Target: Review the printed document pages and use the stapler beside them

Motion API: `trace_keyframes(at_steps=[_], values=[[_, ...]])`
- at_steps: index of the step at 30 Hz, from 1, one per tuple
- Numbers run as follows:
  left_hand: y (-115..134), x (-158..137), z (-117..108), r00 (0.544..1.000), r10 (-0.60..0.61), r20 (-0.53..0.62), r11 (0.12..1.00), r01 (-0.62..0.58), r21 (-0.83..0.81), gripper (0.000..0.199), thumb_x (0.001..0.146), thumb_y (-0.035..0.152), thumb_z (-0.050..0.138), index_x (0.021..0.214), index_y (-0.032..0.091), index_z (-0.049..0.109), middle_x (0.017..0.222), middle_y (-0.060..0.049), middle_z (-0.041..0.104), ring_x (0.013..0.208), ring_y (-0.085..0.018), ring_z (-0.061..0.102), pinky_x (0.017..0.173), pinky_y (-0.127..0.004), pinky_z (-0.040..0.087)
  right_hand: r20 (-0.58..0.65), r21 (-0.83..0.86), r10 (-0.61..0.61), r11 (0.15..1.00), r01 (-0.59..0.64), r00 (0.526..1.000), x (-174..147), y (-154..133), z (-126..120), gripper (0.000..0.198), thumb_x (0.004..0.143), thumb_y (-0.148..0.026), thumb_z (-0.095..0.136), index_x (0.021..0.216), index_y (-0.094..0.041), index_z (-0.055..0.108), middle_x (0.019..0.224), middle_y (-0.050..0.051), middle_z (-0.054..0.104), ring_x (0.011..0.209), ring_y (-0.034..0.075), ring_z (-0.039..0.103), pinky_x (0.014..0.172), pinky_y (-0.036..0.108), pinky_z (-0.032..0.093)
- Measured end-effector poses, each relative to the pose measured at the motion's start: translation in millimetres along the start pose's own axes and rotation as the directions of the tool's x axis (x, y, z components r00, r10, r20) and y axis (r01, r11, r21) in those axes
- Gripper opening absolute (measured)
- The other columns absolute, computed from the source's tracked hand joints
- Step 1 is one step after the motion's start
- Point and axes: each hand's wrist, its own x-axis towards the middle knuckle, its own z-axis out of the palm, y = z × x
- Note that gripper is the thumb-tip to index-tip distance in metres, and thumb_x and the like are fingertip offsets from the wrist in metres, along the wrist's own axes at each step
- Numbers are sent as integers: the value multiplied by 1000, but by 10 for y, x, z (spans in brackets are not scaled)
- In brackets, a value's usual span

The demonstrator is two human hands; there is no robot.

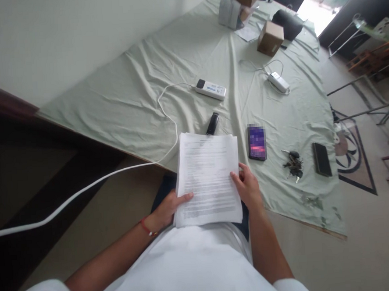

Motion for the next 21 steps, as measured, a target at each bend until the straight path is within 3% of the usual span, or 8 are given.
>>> trace_keyframes(at_steps=[3,6,8,11,14,16,19,21], values=[[9,-14,40,1000,6,23,998,-8,65,51,66,36,91,108,11,77,112,-15,77,102,-33,74,99,-46,54,162,271,131,947,-171,978,-64,-27,-59,50,79,-54,75,116,-21,69,92,6,78,82,25,72,72,37,58],[21,-35,36,997,38,70,987,-49,152,49,71,39,88,110,13,77,116,-14,76,107,-32,72,101,-45,54,315,422,206,844,-331,927,-139,-59,-114,42,72,-48,85,100,-19,75,95,7,79,82,26,74,74,37,60],[62,-39,28,987,82,136,962,-114,247,48,76,41,84,115,14,76,120,-12,75,112,-31,70,102,-44,53,359,480,200,798,-364,912,-180,-82,-144,41,67,-42,90,98,-19,77,96,7,80,81,26,75,76,38,60],[250,-21,78,956,153,250,871,-250,423,43,82,42,79,115,14,76,118,-11,76,111,-29,70,100,-41,55,327,565,176,752,-341,929,-194,-142,-191,45,60,-35,94,100,-20,77,99,7,80,85,27,75,80,40,60],[628,34,252,926,258,275,731,-374,571,41,84,45,74,110,13,76,109,-11,78,100,-28,72,88,-38,59,159,624,144,752,-212,977,-125,-278,-276,42,60,-34,94,96,-21,77,97,6,80,85,27,75,82,42,60],[946,104,417,892,338,300,624,-450,639,41,84,47,74,106,12,75,101,-10,79,93,-27,72,82,-36,59,-19,632,56,774,-32,998,-36,-404,-353,36,63,-34,91,94,-22,77,98,5,80,89,27,74,87,43,59],[1383,275,647,742,533,407,455,-656,602,42,81,44,78,109,14,72,104,-7,76,98,-24,69,91,-34,55,-276,547,-123,795,261,953,122,-561,-433,39,67,-37,87,101,-23,75,101,6,78,106,30,70,98,47,55],[1570,414,737,649,618,443,355,-734,580,37,81,43,78,101,13,73,102,-7,75,101,-24,68,96,-35,52,-343,467,-188,816,341,920,216,-597,-425,42,71,-44,83,106,-22,74,104,9,77,112,32,68,101,50,53]])
